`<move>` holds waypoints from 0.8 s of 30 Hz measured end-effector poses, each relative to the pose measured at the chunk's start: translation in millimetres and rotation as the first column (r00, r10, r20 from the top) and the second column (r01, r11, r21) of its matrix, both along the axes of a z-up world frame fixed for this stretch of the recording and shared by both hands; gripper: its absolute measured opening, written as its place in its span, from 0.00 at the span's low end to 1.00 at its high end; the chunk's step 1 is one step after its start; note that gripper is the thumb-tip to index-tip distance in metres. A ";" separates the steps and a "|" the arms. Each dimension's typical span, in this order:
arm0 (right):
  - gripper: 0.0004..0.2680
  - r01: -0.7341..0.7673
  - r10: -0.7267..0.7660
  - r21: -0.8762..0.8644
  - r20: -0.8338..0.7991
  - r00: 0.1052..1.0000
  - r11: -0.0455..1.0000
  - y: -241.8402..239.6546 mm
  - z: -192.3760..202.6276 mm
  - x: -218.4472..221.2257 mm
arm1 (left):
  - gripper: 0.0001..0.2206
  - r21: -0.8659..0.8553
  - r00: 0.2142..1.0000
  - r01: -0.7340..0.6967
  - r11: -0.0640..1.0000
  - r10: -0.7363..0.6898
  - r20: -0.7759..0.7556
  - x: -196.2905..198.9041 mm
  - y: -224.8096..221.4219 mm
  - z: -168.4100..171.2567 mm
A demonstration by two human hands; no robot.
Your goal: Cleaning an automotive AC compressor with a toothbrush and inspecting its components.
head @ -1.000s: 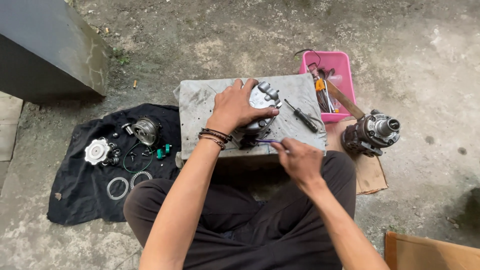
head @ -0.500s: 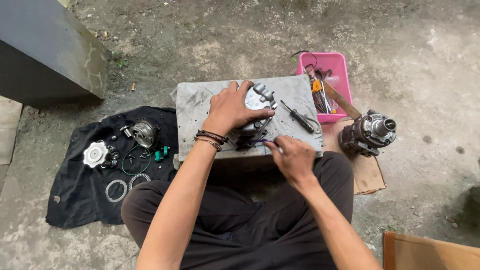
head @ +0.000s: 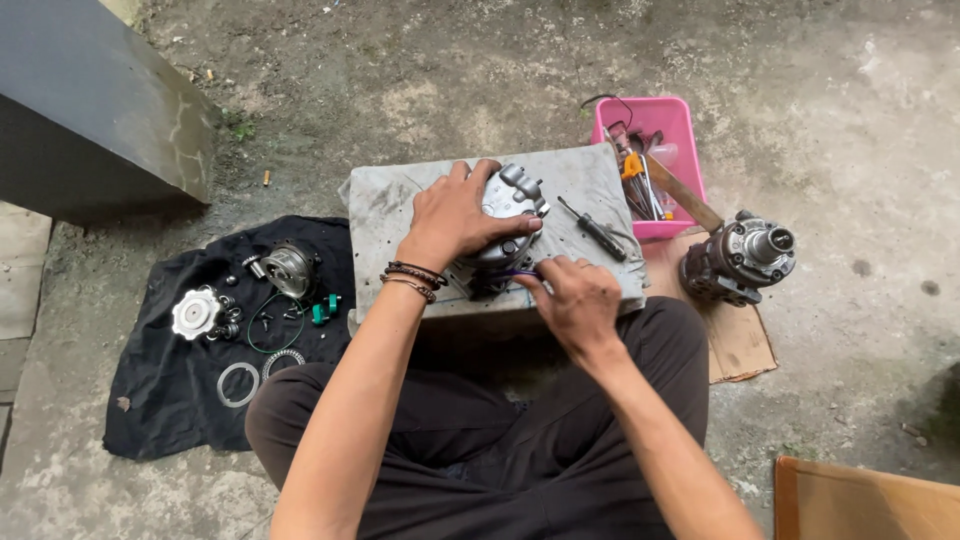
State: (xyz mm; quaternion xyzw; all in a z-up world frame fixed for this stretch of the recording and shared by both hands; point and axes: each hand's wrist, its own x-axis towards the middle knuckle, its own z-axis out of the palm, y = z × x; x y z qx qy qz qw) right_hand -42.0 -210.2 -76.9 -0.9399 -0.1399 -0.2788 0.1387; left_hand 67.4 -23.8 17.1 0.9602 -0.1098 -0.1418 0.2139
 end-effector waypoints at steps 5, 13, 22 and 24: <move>0.12 0.019 -0.017 0.026 -0.085 0.996 0.999 -17.1 13.6 -7.8 | 0.45 -0.007 1.000 -0.005 1.000 0.005 0.008 -2.3 0.2 1.3; 0.13 0.021 0.045 0.217 -0.295 0.954 0.976 -10.2 5.6 -17.0 | 0.44 -0.013 1.000 -0.011 1.000 0.011 0.024 -3.6 0.0 -0.1; 0.12 0.035 0.007 0.186 -0.222 0.975 0.982 -2.5 12.8 -12.5 | 0.44 0.004 1.000 -0.014 1.000 0.014 -0.004 -3.9 -0.6 3.4; 0.12 0.078 -0.028 0.210 -0.231 0.973 0.975 -20.2 15.7 -15.7 | 0.44 -0.001 1.000 -0.015 1.000 0.015 -0.013 -1.7 0.3 3.8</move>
